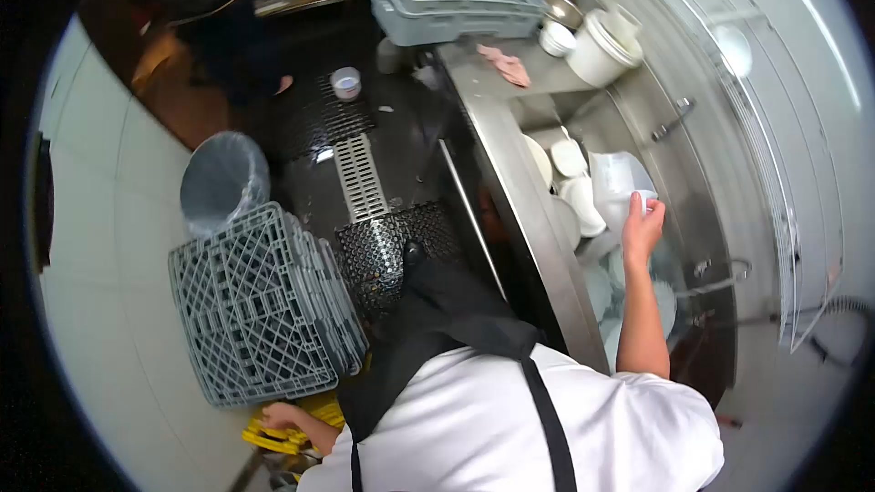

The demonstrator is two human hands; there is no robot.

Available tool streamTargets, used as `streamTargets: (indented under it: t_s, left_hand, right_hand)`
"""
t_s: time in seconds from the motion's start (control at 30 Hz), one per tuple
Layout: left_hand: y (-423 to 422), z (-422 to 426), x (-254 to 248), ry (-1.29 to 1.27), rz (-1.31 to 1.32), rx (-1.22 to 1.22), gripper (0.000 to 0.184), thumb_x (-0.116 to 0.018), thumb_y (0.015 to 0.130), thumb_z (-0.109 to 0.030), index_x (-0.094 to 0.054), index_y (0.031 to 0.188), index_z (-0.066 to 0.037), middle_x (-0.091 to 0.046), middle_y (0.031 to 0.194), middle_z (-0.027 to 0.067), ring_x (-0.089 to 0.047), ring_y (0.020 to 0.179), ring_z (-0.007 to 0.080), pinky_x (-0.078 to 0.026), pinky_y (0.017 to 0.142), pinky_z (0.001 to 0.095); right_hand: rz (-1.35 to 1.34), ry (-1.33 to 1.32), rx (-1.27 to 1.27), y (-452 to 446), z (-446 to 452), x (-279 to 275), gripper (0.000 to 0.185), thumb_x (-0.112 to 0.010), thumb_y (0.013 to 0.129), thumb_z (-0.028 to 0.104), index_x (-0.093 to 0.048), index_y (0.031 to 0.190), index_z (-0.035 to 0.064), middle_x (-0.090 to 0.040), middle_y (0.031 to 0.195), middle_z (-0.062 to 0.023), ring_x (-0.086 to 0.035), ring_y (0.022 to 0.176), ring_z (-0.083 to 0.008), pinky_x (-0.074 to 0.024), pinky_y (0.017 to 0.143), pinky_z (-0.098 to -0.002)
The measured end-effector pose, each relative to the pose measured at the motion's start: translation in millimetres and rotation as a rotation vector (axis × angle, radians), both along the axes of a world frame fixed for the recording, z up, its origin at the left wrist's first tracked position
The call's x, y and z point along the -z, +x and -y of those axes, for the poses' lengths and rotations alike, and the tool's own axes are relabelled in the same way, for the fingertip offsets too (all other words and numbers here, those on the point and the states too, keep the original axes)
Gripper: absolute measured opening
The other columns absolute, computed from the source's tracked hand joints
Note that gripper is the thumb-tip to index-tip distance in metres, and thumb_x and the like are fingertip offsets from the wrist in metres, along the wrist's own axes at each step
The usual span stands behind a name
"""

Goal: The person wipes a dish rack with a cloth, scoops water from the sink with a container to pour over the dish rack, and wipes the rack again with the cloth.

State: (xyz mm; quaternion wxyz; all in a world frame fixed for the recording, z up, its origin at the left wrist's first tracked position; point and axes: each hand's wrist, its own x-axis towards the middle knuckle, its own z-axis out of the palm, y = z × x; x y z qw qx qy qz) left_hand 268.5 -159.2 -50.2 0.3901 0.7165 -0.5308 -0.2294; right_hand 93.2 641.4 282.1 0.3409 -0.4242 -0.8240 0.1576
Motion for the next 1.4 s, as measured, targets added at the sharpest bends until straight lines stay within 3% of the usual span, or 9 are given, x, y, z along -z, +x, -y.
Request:
streamTargets:
  t_s: [0.37,0.57,0.77,0.97,1.03,1.07,1.17,1.23,1.4]
  left_hand:
    - [-155.3,39.2,-73.3,-0.480,0.477,0.277,0.066,-0.067,0.095,-0.040,-0.049,0.145,-0.002,-0.055,0.141,0.0225,-0.055,0.126,0.0408,-0.044,0.105,0.0527]
    - [-222.1,-9.3,-99.0,-0.660,0.296,0.644,0.064,-0.068,0.095,-0.032,-0.047,0.146,0.000,-0.054,0.142,0.0237,-0.053,0.130,0.0422,-0.042,0.108,0.0511]
    - [-219.9,-61.2,-112.3,-0.432,0.536,0.557,0.072,-0.069,0.093,-0.036,-0.042,0.151,-0.005,-0.049,0.148,0.0212,-0.047,0.135,0.0417,-0.038,0.110,0.0526]
    - [-163.1,-68.2,-119.9,-0.557,0.597,0.522,0.076,-0.073,0.089,-0.029,-0.041,0.151,0.001,-0.047,0.148,0.0251,-0.044,0.137,0.0436,-0.033,0.115,0.0520]
    - [-174.4,-105.1,-146.3,-0.339,0.554,0.405,0.075,-0.076,0.084,-0.021,-0.044,0.146,0.005,-0.048,0.147,0.0275,-0.044,0.136,0.0437,-0.031,0.117,0.0507]
    - [-179.7,-118.4,-162.7,-0.285,0.532,0.389,0.076,-0.077,0.083,-0.020,-0.044,0.146,0.006,-0.048,0.147,0.0279,-0.044,0.137,0.0439,-0.031,0.117,0.0509]
    - [-150.7,-135.5,-152.7,-0.281,0.520,0.347,0.084,-0.076,0.080,-0.022,-0.038,0.149,0.006,-0.045,0.148,0.0295,-0.041,0.138,0.0454,-0.030,0.118,0.0517]
    - [-131.2,-154.5,-140.8,-0.184,0.547,0.247,0.087,-0.076,0.080,-0.023,-0.035,0.153,-0.001,-0.044,0.148,0.0292,-0.041,0.137,0.0460,-0.031,0.116,0.0521]
    - [-141.4,-180.7,-132.3,-0.090,0.164,0.230,0.084,-0.078,0.080,-0.017,-0.037,0.151,0.001,-0.050,0.143,0.0271,-0.048,0.132,0.0413,-0.037,0.113,0.0485]
  right_hand:
    - [0.135,0.044,0.640,155.0,-96.2,109.6,0.055,-0.074,0.089,0.030,-0.053,0.133,0.0037,-0.061,0.125,-0.0248,-0.057,0.117,-0.0427,-0.0445,0.101,-0.0492]
    - [0.087,0.403,0.101,13.1,-58.3,123.4,0.063,-0.074,0.088,0.021,-0.046,0.142,0.0021,-0.054,0.132,-0.0222,-0.053,0.121,-0.0410,-0.0442,0.101,-0.0509]
    - [0.073,0.159,-0.684,-248.1,-15.2,110.2,0.049,-0.076,0.085,0.017,-0.059,0.128,0.0000,-0.063,0.124,-0.0208,-0.058,0.117,-0.0392,-0.0460,0.100,-0.0459]
    - [0.148,-0.028,-0.830,-454.1,-8.1,115.1,0.033,-0.064,0.094,0.023,-0.068,0.120,0.0022,-0.071,0.109,-0.0237,-0.067,0.100,-0.0417,-0.0523,0.088,-0.0477]
    - [0.450,0.232,-0.971,-476.6,-17.0,131.6,0.035,-0.053,0.099,0.020,-0.068,0.126,0.0025,-0.072,0.117,-0.0173,-0.069,0.102,-0.0331,-0.0524,0.090,-0.0392]
    - [0.613,-0.051,-0.721,-483.2,-13.2,133.8,0.036,-0.052,0.101,0.027,-0.071,0.125,0.0075,-0.074,0.117,-0.0156,-0.071,0.099,-0.0310,-0.0526,0.085,-0.0417]
    - [0.108,0.217,-1.153,-495.8,-37.3,167.3,0.036,-0.042,0.105,0.015,-0.068,0.129,0.0068,-0.068,0.132,-0.0098,-0.062,0.122,-0.0266,-0.0443,0.108,-0.0365]
    - [-0.321,-0.150,-1.283,-504.4,-22.9,166.7,0.037,-0.040,0.108,0.022,-0.066,0.116,-0.0020,-0.063,0.136,-0.0162,-0.058,0.126,-0.0270,-0.0420,0.109,-0.0360]
    - [-0.023,-0.197,-1.482,-438.1,195.6,58.4,0.039,-0.047,0.107,0.024,-0.064,0.131,-0.0019,-0.065,0.136,-0.0159,-0.059,0.127,-0.0233,-0.0415,0.110,-0.0359]
